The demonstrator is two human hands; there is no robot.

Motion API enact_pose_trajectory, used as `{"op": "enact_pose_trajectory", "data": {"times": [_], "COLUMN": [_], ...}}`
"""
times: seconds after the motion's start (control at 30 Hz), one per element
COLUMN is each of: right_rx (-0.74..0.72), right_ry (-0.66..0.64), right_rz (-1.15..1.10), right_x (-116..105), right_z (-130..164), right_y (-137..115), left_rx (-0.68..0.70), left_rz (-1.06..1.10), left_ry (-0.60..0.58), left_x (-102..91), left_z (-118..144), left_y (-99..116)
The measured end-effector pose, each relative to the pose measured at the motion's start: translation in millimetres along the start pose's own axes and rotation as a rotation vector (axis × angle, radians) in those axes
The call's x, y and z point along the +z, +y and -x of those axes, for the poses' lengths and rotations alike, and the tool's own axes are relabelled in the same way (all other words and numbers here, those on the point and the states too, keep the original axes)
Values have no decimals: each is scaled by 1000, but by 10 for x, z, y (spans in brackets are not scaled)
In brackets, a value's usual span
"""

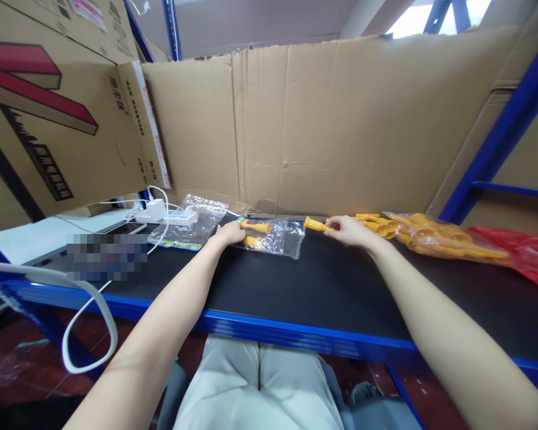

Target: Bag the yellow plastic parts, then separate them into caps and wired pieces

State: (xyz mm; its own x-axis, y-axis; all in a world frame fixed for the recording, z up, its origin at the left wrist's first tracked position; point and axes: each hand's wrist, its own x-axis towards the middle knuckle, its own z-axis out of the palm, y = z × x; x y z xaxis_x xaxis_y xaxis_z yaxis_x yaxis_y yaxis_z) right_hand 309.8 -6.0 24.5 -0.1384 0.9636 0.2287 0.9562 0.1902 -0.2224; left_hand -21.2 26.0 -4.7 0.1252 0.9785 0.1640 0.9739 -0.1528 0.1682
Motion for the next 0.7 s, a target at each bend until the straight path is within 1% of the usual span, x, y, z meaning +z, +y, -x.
{"op": "enact_pose_trajectory", "data": {"times": [0.07, 0.1, 0.13, 0.17, 0.2, 0.3, 0.4, 0.57, 0.7], "right_rx": [-85, -115, -135, -150, -161, -169, -140, -85, -31], "right_ry": [-58, -96, -129, -154, -171, -179, -111, 31, 57], "right_rz": [-96, -116, -117, -106, -87, -32, 8, 12, -65], "right_x": [-39, -48, -51, -48, -40, 4, 60, 115, 136], "right_z": [24, 40, 57, 77, 98, 153, 172, 144, 128], "right_y": [-44, -78, -120, -169, -223, -386, -484, -493, -519], "left_rx": [-54, -48, -12, 40, 98, 236, 263, 265, 319], "left_rz": [-23, -31, -32, -24, -9, 53, 79, 81, 104], "left_ry": [62, 113, 160, 181, 170, 30, -60, -97, -69], "left_x": [-13, -7, 8, 29, 56, 140, 183, 175, 172], "left_z": [48, 64, 73, 72, 63, 10, -21, -6, 5], "left_y": [81, 116, 145, 167, 183, 208, 230, 264, 295]}}
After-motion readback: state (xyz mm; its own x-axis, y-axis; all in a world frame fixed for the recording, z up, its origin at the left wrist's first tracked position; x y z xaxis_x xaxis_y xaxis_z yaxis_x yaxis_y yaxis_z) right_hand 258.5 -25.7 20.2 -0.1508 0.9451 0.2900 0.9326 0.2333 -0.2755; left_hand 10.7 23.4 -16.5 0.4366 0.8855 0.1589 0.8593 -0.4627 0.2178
